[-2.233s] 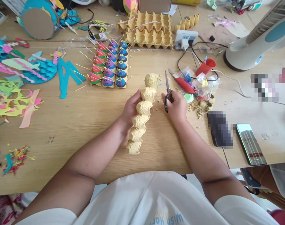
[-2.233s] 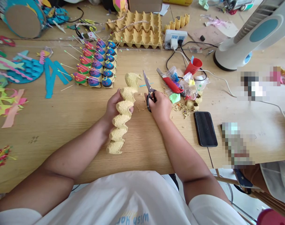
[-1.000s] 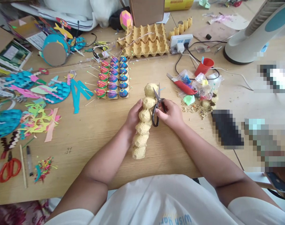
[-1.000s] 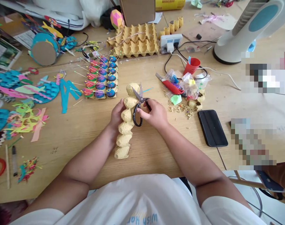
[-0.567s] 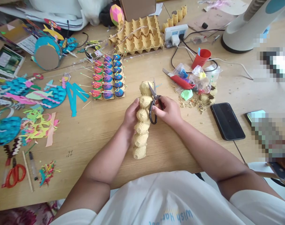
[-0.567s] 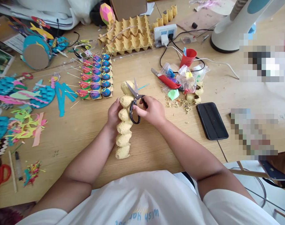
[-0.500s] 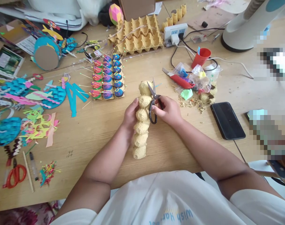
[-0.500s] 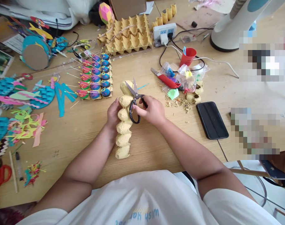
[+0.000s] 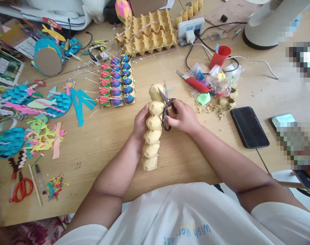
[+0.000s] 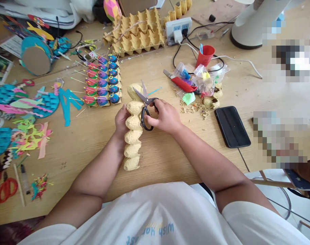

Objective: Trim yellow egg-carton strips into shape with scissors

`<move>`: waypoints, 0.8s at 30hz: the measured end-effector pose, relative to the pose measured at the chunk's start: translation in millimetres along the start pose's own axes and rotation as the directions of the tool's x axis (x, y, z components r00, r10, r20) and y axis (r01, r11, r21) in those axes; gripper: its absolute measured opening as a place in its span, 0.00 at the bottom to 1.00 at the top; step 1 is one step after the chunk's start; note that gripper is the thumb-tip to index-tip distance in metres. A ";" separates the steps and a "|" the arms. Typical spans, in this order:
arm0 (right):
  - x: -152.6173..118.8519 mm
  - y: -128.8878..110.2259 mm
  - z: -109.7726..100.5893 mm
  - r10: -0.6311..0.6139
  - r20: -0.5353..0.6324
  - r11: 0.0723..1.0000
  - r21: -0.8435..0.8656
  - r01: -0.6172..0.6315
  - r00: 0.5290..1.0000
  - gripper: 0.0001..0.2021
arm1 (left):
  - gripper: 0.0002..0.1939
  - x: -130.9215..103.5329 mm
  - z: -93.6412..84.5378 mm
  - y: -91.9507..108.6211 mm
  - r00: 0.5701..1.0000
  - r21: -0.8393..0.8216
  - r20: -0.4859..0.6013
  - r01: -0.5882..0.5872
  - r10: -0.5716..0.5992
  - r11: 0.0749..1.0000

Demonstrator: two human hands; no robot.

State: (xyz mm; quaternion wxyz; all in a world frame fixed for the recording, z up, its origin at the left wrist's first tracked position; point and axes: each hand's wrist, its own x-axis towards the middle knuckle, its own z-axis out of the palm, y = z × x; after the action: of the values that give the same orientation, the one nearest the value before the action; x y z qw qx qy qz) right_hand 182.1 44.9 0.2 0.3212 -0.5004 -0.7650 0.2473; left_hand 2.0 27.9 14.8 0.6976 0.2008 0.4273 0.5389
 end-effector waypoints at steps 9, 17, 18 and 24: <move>-0.1 -4.8 5.5 0.064 -0.079 0.991 -0.111 -0.073 0.995 0.17 | 0.18 0.3 0.3 0.4 0.998 -0.007 0.066 0.003 -0.002 1.000; 0.4 -12.0 3.2 0.106 -0.080 0.983 -0.141 -0.117 0.991 0.14 | 0.19 3.2 -4.5 -2.9 0.989 -0.007 0.119 -0.087 0.088 0.996; 0.6 -12.5 3.1 0.115 -0.085 0.982 -0.143 -0.126 0.990 0.14 | 0.19 3.9 -4.4 -2.6 0.991 -0.012 0.105 -0.076 0.077 0.997; 1.2 -12.6 0.9 0.151 -0.118 0.972 -0.162 -0.169 0.981 0.09 | 0.23 5.7 -4.1 0.3 0.999 0.015 0.034 -0.015 0.014 1.000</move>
State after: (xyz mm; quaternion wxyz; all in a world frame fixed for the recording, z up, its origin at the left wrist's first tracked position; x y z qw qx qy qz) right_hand 173.5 41.2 8.7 0.2958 -0.5985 -0.7226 0.1790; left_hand -1.3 32.5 10.6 0.6993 0.2183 0.4181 0.5371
